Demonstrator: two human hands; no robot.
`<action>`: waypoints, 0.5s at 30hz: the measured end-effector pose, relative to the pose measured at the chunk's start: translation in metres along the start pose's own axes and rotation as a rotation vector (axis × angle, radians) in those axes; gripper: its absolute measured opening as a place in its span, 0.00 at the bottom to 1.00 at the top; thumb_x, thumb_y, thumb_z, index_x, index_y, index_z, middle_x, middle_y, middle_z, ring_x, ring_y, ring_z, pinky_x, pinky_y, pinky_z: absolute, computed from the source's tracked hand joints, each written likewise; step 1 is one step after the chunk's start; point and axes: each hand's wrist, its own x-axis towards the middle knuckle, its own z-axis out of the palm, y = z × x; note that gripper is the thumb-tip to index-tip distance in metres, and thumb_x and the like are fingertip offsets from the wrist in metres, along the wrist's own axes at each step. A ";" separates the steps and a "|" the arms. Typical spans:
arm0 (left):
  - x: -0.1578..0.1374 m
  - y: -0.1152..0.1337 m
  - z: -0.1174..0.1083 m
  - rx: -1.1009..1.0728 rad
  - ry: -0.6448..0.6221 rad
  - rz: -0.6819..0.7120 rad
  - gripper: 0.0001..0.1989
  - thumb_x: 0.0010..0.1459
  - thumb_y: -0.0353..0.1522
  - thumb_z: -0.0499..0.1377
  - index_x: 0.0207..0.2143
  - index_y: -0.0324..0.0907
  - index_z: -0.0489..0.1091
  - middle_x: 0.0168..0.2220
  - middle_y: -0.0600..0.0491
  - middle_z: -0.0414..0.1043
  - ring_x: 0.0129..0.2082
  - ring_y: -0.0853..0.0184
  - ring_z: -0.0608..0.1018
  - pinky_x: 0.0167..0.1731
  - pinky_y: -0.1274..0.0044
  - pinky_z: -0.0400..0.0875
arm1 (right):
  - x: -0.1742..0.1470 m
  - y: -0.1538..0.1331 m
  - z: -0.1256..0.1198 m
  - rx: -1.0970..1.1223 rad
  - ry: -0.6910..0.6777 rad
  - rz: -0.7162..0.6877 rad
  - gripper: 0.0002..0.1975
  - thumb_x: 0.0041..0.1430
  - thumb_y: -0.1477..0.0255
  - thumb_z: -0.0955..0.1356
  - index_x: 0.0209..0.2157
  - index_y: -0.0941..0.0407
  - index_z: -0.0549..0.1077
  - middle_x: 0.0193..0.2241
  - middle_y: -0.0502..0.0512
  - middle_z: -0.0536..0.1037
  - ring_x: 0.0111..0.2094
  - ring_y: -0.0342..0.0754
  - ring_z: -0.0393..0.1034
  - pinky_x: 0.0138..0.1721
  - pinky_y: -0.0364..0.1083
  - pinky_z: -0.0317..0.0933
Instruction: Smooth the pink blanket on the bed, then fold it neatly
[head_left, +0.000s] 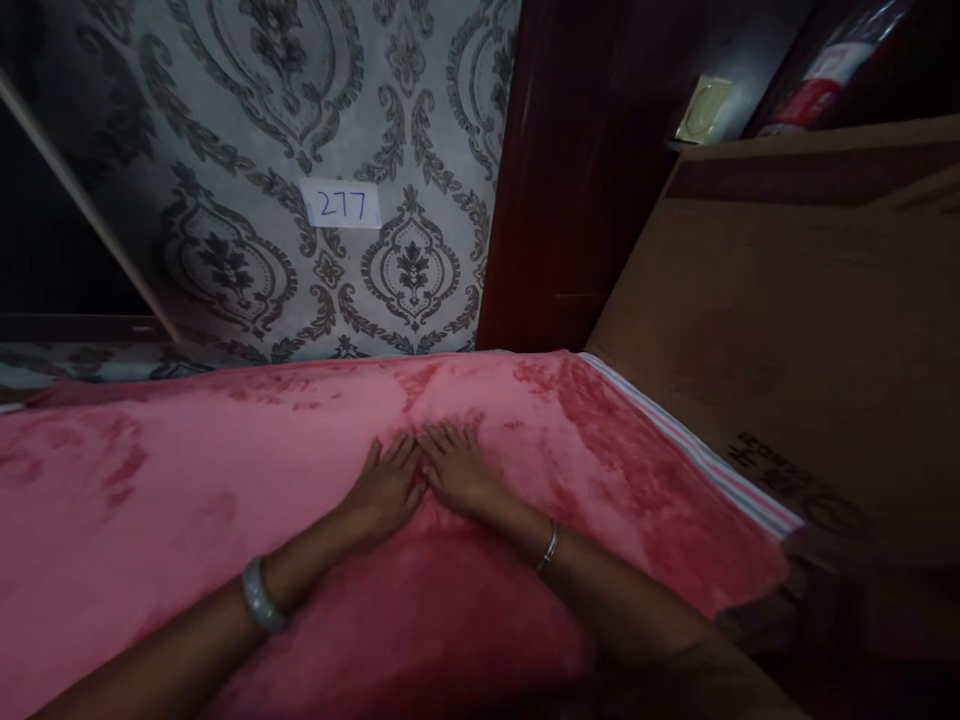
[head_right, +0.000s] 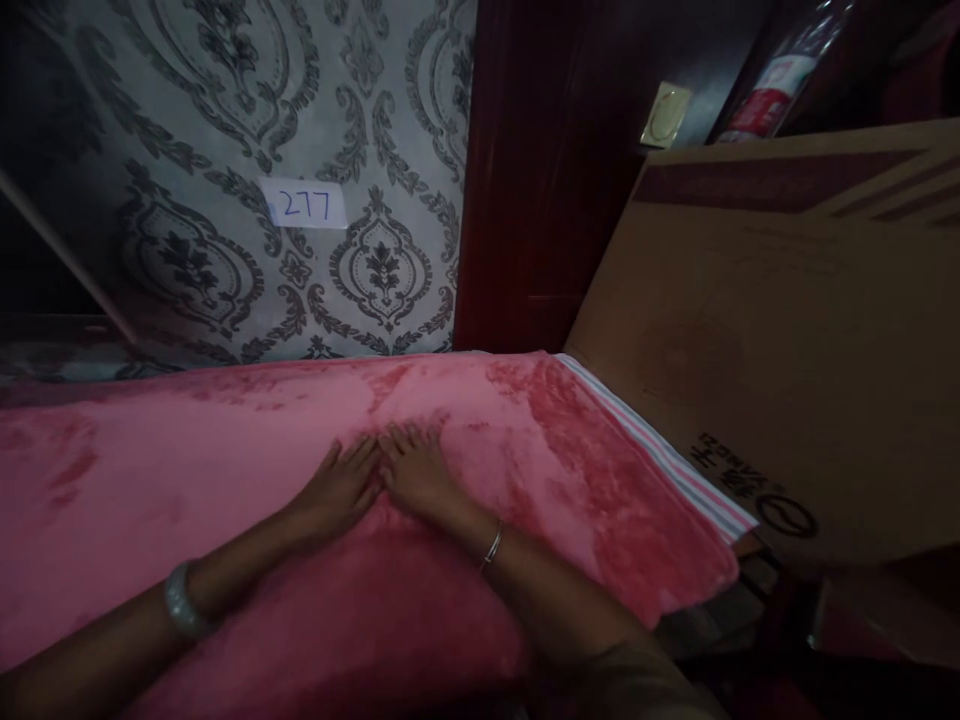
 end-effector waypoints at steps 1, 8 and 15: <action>-0.010 0.006 0.002 0.013 0.026 -0.005 0.32 0.67 0.40 0.44 0.70 0.39 0.53 0.72 0.42 0.46 0.72 0.53 0.50 0.69 0.53 0.43 | -0.006 0.002 0.000 -0.014 0.001 0.007 0.30 0.71 0.61 0.54 0.71 0.55 0.53 0.72 0.57 0.50 0.72 0.57 0.39 0.69 0.64 0.35; -0.061 -0.047 -0.004 0.101 0.003 -0.252 0.32 0.66 0.46 0.44 0.70 0.48 0.53 0.73 0.47 0.42 0.72 0.48 0.47 0.66 0.51 0.47 | -0.054 0.088 -0.027 -0.185 0.008 0.448 0.30 0.72 0.57 0.53 0.71 0.50 0.51 0.73 0.53 0.47 0.72 0.59 0.39 0.68 0.64 0.39; -0.161 -0.138 0.004 0.192 0.153 -0.526 0.35 0.66 0.46 0.33 0.70 0.44 0.52 0.72 0.47 0.46 0.70 0.46 0.54 0.61 0.50 0.55 | -0.152 0.157 -0.035 -0.195 0.010 0.774 0.31 0.72 0.58 0.50 0.72 0.50 0.48 0.73 0.53 0.46 0.72 0.56 0.41 0.68 0.61 0.43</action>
